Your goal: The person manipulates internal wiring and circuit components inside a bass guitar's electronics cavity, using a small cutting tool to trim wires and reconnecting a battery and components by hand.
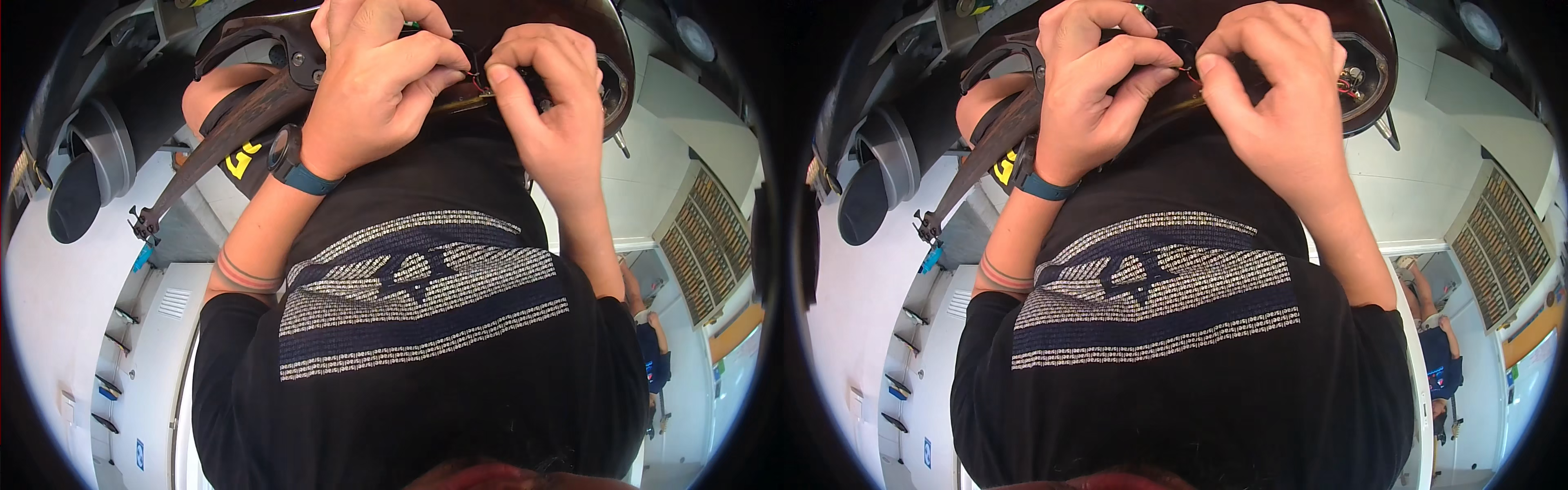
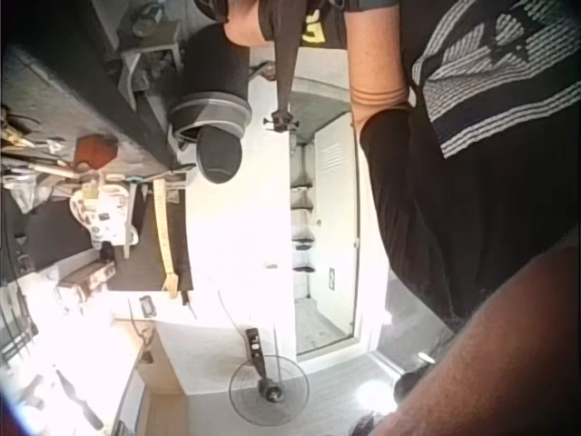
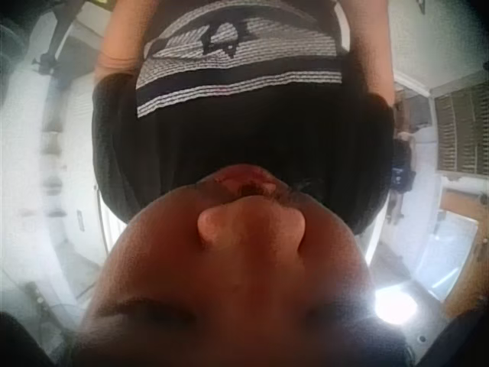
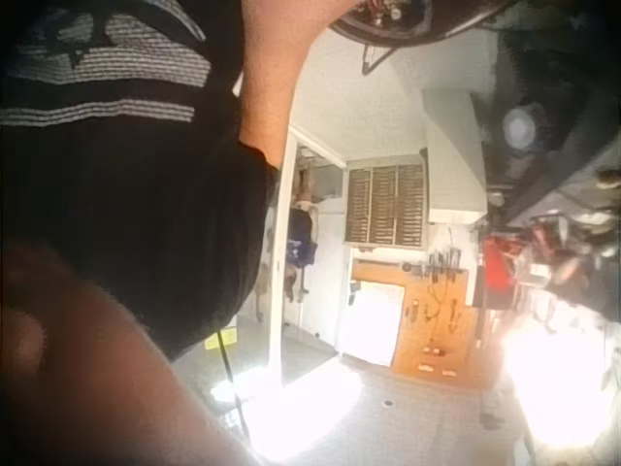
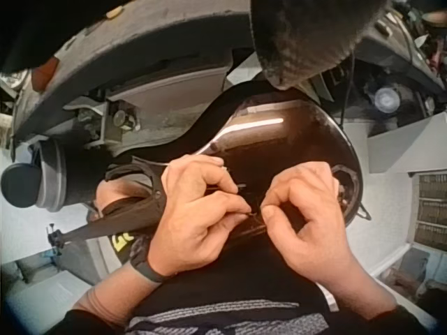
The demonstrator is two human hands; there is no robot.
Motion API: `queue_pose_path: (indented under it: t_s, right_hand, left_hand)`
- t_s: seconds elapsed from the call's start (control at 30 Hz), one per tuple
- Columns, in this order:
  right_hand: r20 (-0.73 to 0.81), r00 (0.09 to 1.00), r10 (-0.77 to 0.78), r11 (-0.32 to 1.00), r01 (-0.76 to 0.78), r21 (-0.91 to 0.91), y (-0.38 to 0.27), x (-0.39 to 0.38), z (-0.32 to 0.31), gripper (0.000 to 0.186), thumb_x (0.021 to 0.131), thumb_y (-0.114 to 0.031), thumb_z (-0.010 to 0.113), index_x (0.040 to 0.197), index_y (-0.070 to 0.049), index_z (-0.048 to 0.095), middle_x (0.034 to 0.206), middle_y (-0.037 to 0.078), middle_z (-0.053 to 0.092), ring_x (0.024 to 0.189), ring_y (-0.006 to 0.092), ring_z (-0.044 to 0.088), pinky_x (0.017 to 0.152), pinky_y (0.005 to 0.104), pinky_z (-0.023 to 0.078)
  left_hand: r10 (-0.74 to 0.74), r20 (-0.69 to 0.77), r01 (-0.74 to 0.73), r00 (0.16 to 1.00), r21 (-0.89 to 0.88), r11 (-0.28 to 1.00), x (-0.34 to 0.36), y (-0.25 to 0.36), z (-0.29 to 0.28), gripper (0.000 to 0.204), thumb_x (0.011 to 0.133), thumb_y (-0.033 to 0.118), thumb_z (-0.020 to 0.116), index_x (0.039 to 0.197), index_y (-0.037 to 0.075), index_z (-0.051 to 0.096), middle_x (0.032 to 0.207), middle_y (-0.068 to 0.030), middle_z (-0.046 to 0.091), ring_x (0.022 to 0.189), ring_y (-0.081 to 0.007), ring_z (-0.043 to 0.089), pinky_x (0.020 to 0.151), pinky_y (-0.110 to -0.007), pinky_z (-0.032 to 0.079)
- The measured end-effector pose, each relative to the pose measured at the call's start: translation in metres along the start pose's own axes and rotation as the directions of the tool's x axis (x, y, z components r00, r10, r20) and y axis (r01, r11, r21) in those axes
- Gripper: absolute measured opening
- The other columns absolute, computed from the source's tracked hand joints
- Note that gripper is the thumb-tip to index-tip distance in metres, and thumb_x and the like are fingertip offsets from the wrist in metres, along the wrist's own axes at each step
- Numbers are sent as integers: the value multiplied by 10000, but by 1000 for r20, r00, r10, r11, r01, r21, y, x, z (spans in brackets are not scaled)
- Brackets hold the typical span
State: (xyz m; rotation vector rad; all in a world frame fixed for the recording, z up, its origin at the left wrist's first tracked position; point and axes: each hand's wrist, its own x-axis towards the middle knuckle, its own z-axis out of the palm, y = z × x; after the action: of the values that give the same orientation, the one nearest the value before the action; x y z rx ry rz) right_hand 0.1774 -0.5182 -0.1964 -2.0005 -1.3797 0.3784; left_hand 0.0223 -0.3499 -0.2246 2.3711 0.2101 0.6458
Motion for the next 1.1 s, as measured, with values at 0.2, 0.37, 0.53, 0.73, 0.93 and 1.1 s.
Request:
queue_pose_path:
  t_s: [0.2, 0.37, 0.53, 0.73, 0.93, 1.1]
  right_hand:
    - [-9, 1000, -24, 1000, 24, 17, -4, 10, -12, 110, 945, -47, 793, 1049, -75, 772, 1125, 21, 775, 1174, 278, 657, 1035, 393, 479]
    - [129, 955, -267, 934, 290, -209, 3, 20, -21, 189, 853, -87, 853, 1019, -120, 768, 1101, -1, 746, 1172, 258, 653, 1039, 439, 424]
    - [141, 922, -360, 877, 386, -286, -2, 31, -29, 188, 805, -108, 866, 965, -133, 772, 1011, -27, 738, 1103, 203, 669, 1013, 434, 410]
    - [262, 853, -452, 782, 520, -344, 9, 39, -28, 234, 782, -172, 883, 980, -126, 768, 1017, -15, 735, 1103, 208, 661, 1015, 433, 412]
    - [179, 838, -516, 814, 544, -204, 20, 44, -19, 230, 774, -167, 875, 956, -128, 740, 1004, -11, 725, 1082, 217, 655, 1024, 428, 421]
    - [200, 809, -553, 771, 587, -245, 17, 47, -23, 232, 768, -163, 868, 953, -127, 732, 998, -7, 721, 1058, 222, 654, 1009, 425, 427]
  left_hand:
    - [-21, -91, 13, 996, -91, 996, 0, -3, 4, 199, 773, 65, 906, 943, 113, 815, 1104, -68, 667, 1185, -351, 608, 1081, -499, 404]
    - [-21, -77, 18, 997, -47, 999, 1, 1, 2, 188, 785, 62, 900, 947, 105, 814, 1128, -73, 663, 1203, -356, 598, 1096, -497, 395]
    - [-94, -43, 91, 995, -70, 993, 3, 7, 1, 172, 805, 63, 890, 953, 100, 811, 1159, -83, 660, 1239, -365, 587, 1116, -501, 382]
    - [-24, -45, 24, 999, 2, 1000, 0, 0, 3, 170, 813, 54, 879, 960, 98, 808, 1171, -88, 659, 1248, -366, 586, 1117, -503, 381]
    - [-55, -10, 55, 998, -3, 998, -1, -2, 3, 172, 823, 51, 872, 973, 97, 800, 1186, -90, 659, 1249, -363, 585, 1117, -503, 376]
    - [-93, -27, 92, 995, -61, 994, -1, 3, 2, 162, 840, 66, 865, 985, 100, 800, 1222, -102, 658, 1260, -363, 576, 1125, -506, 360]
